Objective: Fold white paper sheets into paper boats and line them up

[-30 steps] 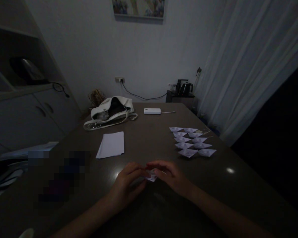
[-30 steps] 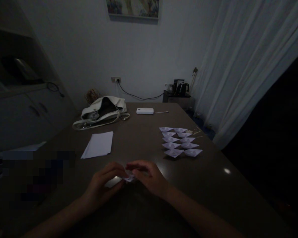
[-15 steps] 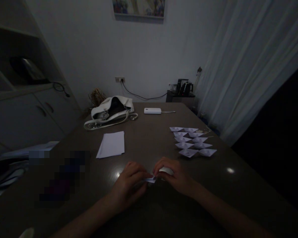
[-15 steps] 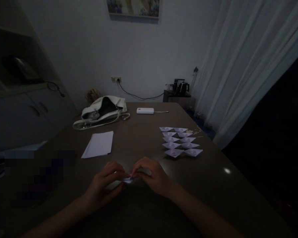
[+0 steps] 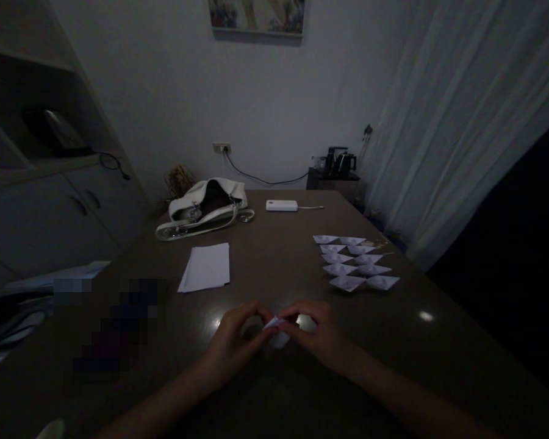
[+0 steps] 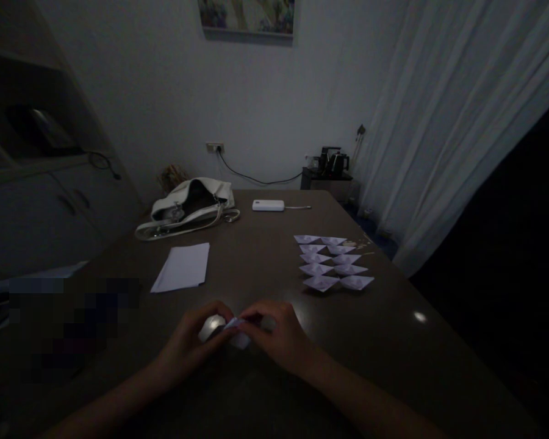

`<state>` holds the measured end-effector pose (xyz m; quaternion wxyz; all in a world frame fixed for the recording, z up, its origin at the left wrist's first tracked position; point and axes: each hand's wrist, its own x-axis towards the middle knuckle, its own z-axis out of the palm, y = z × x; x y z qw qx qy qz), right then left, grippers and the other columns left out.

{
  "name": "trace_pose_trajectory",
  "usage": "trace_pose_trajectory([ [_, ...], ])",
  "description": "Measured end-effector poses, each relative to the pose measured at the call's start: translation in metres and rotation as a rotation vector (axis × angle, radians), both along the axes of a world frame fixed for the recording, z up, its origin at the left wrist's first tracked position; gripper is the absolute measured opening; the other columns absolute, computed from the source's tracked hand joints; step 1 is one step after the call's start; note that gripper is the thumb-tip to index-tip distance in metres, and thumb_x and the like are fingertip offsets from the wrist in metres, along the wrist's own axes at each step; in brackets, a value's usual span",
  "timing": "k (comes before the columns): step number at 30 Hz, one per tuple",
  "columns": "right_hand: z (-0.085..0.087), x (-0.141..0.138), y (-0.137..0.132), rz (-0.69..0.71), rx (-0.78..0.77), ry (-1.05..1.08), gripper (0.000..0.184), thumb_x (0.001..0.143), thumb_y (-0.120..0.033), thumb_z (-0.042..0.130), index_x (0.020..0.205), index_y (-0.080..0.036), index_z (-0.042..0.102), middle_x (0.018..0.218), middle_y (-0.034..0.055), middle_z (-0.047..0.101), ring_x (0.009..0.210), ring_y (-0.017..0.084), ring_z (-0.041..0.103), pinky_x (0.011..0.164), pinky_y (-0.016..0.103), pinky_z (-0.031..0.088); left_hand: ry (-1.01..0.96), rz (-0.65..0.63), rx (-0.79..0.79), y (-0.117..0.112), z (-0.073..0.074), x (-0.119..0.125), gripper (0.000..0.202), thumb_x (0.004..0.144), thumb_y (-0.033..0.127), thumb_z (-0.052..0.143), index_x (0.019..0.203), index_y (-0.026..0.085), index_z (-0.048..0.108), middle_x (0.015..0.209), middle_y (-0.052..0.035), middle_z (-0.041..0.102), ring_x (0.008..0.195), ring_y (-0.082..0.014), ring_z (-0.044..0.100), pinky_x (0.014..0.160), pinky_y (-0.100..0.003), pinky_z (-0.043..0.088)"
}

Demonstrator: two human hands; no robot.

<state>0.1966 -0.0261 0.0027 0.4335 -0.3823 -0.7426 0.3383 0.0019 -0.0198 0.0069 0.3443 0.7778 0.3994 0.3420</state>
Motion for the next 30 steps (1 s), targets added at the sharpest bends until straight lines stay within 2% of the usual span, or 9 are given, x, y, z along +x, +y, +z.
trace_pose_trajectory([
  [5,-0.003,-0.003,0.001,-0.012,-0.06,0.008,0.009,0.08,-0.022,0.063,0.077,-0.016,0.069,0.072,0.0025,0.068,0.067,0.014,0.061,0.061,0.023,0.044,-0.078,-0.003,-0.129,0.001,-0.002,0.003,0.017,0.081,0.03,0.063,0.09,0.015,0.063,0.084,-0.004,0.066,0.08,-0.0185,0.061,0.071,-0.027,0.046],
  [7,-0.005,-0.003,0.002,-0.003,-0.107,0.025,0.009,0.079,-0.023,0.064,0.077,-0.016,0.068,0.071,0.0022,0.067,0.067,0.014,0.06,0.061,0.023,0.044,-0.096,-0.016,-0.206,0.002,-0.003,0.004,0.02,0.082,0.033,0.06,0.088,0.014,0.065,0.082,-0.0052,0.067,0.078,-0.0192,0.061,0.07,-0.027,0.046],
  [12,-0.015,-0.002,0.006,0.039,-0.353,0.139,0.02,0.076,-0.033,0.07,0.086,-0.015,0.065,0.071,0.0011,0.065,0.062,0.012,0.059,0.057,0.022,0.045,-0.194,0.058,-0.344,0.007,-0.004,0.004,0.023,0.08,0.036,0.061,0.078,0.014,0.065,0.074,-0.0047,0.067,0.073,-0.0189,0.062,0.065,-0.026,0.046],
  [17,-0.023,-0.001,0.012,0.124,-0.587,0.164,0.036,0.072,-0.048,0.07,0.068,-0.013,0.062,0.054,-0.0017,0.057,0.044,0.008,0.05,0.043,0.019,0.036,-0.294,0.106,-0.488,0.008,-0.002,0.005,0.029,0.075,0.042,0.064,0.075,0.013,0.061,0.066,-0.0016,0.063,0.061,-0.0152,0.057,0.055,-0.023,0.042],
  [20,-0.024,-0.001,0.016,0.094,-0.703,0.233,0.044,0.066,-0.056,0.071,0.068,-0.013,0.061,0.052,-0.0014,0.059,0.042,0.008,0.049,0.041,0.019,0.036,-0.317,0.136,-0.471,0.008,-0.003,0.006,0.03,0.075,0.043,0.063,0.077,0.013,0.06,0.068,-0.0012,0.062,0.063,-0.0149,0.058,0.056,-0.023,0.043],
  [26,-0.022,-0.001,0.019,0.011,-0.741,0.317,0.042,0.061,-0.052,0.075,0.068,-0.012,0.064,0.054,-0.001,0.062,0.045,0.007,0.051,0.048,0.02,0.038,-0.297,0.187,-0.344,0.008,-0.008,0.007,0.028,0.079,0.042,0.06,0.078,0.014,0.057,0.071,-0.0011,0.06,0.067,-0.0152,0.058,0.057,-0.023,0.045],
  [28,-0.022,-0.001,0.019,-0.023,-0.701,0.322,0.041,0.059,-0.051,0.077,0.065,-0.013,0.064,0.054,-0.0015,0.062,0.045,0.007,0.051,0.048,0.02,0.038,-0.298,0.155,-0.375,0.008,-0.01,0.007,0.031,0.079,0.045,0.06,0.081,0.014,0.058,0.073,-0.0021,0.061,0.067,-0.0157,0.059,0.056,-0.023,0.046],
  [30,-0.023,0.0,0.019,-0.047,-0.657,0.317,0.04,0.057,-0.05,0.078,0.065,-0.014,0.064,0.055,-0.0014,0.062,0.046,0.008,0.052,0.049,0.021,0.039,-0.301,0.064,-0.482,0.008,-0.012,0.008,0.039,0.08,0.051,0.057,0.088,0.013,0.058,0.073,-0.0031,0.063,0.061,-0.0156,0.06,0.052,-0.025,0.048],
])
